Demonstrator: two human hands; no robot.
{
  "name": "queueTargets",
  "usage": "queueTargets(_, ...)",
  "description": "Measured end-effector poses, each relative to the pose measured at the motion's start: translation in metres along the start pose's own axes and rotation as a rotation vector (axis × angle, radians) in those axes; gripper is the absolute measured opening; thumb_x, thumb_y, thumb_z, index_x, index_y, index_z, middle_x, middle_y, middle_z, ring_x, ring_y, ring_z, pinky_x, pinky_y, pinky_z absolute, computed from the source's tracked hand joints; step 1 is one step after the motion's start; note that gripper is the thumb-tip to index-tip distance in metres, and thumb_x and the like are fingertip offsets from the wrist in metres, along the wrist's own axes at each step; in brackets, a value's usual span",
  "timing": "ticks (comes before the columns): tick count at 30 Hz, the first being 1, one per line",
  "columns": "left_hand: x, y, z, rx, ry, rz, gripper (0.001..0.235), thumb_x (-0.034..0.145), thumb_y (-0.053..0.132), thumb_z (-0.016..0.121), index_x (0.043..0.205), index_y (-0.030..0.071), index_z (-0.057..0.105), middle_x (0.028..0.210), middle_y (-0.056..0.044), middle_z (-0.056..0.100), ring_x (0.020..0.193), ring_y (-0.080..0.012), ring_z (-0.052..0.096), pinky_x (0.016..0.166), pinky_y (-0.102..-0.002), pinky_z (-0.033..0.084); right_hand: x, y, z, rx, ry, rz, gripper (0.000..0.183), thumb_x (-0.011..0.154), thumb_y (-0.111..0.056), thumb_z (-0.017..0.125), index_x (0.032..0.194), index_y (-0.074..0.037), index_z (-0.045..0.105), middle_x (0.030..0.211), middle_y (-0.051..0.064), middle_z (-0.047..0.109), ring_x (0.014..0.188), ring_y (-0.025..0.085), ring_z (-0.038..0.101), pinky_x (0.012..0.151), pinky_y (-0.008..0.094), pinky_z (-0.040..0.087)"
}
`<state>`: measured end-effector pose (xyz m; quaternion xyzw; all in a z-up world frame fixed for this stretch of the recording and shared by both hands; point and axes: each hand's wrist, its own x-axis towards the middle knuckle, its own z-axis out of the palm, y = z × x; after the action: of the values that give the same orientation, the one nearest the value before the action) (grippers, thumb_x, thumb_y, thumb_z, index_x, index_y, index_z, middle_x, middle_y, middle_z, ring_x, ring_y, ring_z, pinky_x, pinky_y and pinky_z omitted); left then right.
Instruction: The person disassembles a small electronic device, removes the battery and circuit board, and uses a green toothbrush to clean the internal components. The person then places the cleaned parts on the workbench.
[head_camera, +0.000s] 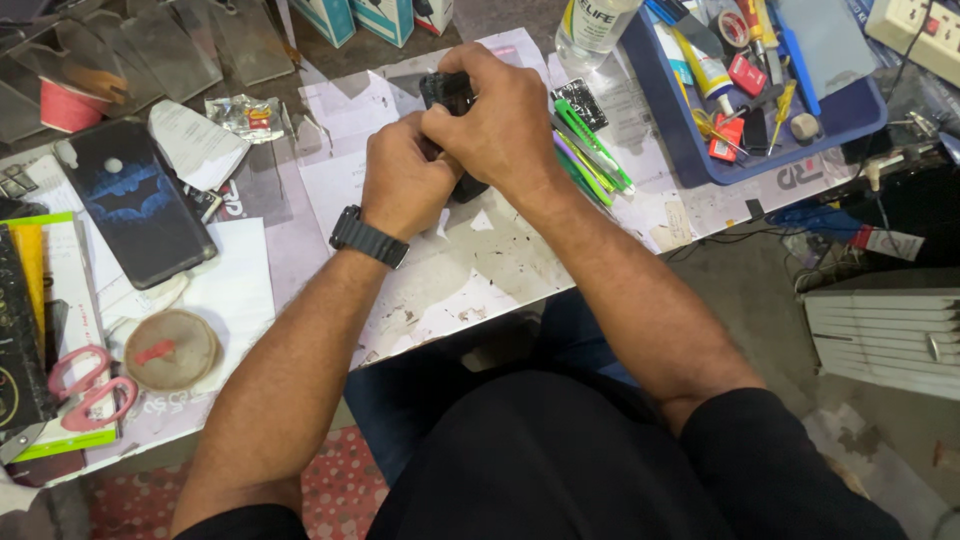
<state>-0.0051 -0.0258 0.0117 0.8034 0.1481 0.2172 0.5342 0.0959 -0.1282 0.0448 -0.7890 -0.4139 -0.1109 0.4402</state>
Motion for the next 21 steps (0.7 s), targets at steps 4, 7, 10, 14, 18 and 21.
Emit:
queueTargets(4, 0.007, -0.012, -0.007, -0.382, -0.181, -0.108, 0.027, 0.085, 0.007, 0.066, 0.11, -0.003, 0.062, 0.093, -0.007, 0.067, 0.076, -0.0138, 0.067, 0.065, -0.03, 0.056, 0.0, 0.0, -0.019, 0.182, -0.16, 0.16, 0.041, 0.078, -0.014, 0.081, 0.116, -0.005, 0.069, 0.089, 0.012, 0.076, 0.08, 0.019, 0.077, 0.073, 0.032, 0.063)
queueTargets(7, 0.009, -0.019, -0.023, -0.723, -0.229, 0.012, 0.051, 0.088, 0.01, 0.068, 0.137, 0.004, 0.056, 0.12, -0.005, 0.06, 0.096, -0.0126, 0.063, 0.079, -0.027, 0.056, -0.01, -0.003, -0.032, 0.392, -0.258, 0.074, 0.051, 0.085, -0.008, 0.08, 0.131, -0.004, 0.059, 0.108, 0.013, 0.077, 0.1, 0.02, 0.079, 0.089, 0.032, 0.067)
queueTargets(10, 0.011, -0.021, -0.034, -0.704, -0.302, 0.088, 0.058, 0.092, 0.016, 0.076, 0.145, 0.003, 0.055, 0.132, -0.006, 0.056, 0.109, -0.0129, 0.059, 0.093, -0.026, 0.055, -0.022, -0.005, -0.042, 0.437, -0.338, 0.003, 0.069, 0.084, -0.007, 0.082, 0.142, -0.003, 0.045, 0.115, 0.016, 0.075, 0.105, 0.023, 0.078, 0.096, 0.035, 0.064)
queueTargets(14, 0.011, -0.015, -0.034, -0.516, -0.35, 0.171, 0.06, 0.089, 0.019, 0.084, 0.14, 0.0, 0.06, 0.138, -0.005, 0.056, 0.12, -0.0117, 0.059, 0.103, -0.026, 0.053, -0.026, -0.002, -0.05, 0.344, -0.327, -0.107, 0.065, 0.088, -0.009, 0.084, 0.136, -0.001, 0.041, 0.12, 0.017, 0.073, 0.11, 0.023, 0.076, 0.099, 0.036, 0.063)
queueTargets(18, 0.009, -0.006, -0.032, -0.486, -0.311, 0.181, 0.061, 0.081, 0.014, 0.087, 0.134, 0.0, 0.061, 0.139, -0.005, 0.054, 0.113, -0.0117, 0.061, 0.097, -0.028, 0.056, -0.027, 0.004, -0.057, 0.486, -0.351, -0.071, 0.056, 0.089, -0.004, 0.079, 0.132, 0.0, 0.043, 0.123, 0.018, 0.067, 0.115, 0.026, 0.073, 0.104, 0.038, 0.061)
queueTargets(21, 0.006, -0.002, -0.031, -0.375, -0.257, 0.261, 0.055, 0.079, 0.009, 0.086, 0.128, 0.0, 0.062, 0.136, -0.006, 0.055, 0.111, -0.0121, 0.064, 0.095, -0.028, 0.059, -0.032, 0.007, -0.06, 0.437, -0.378, -0.095, 0.051, 0.091, -0.002, 0.079, 0.13, -0.001, 0.046, 0.123, 0.017, 0.065, 0.116, 0.025, 0.073, 0.105, 0.037, 0.061)
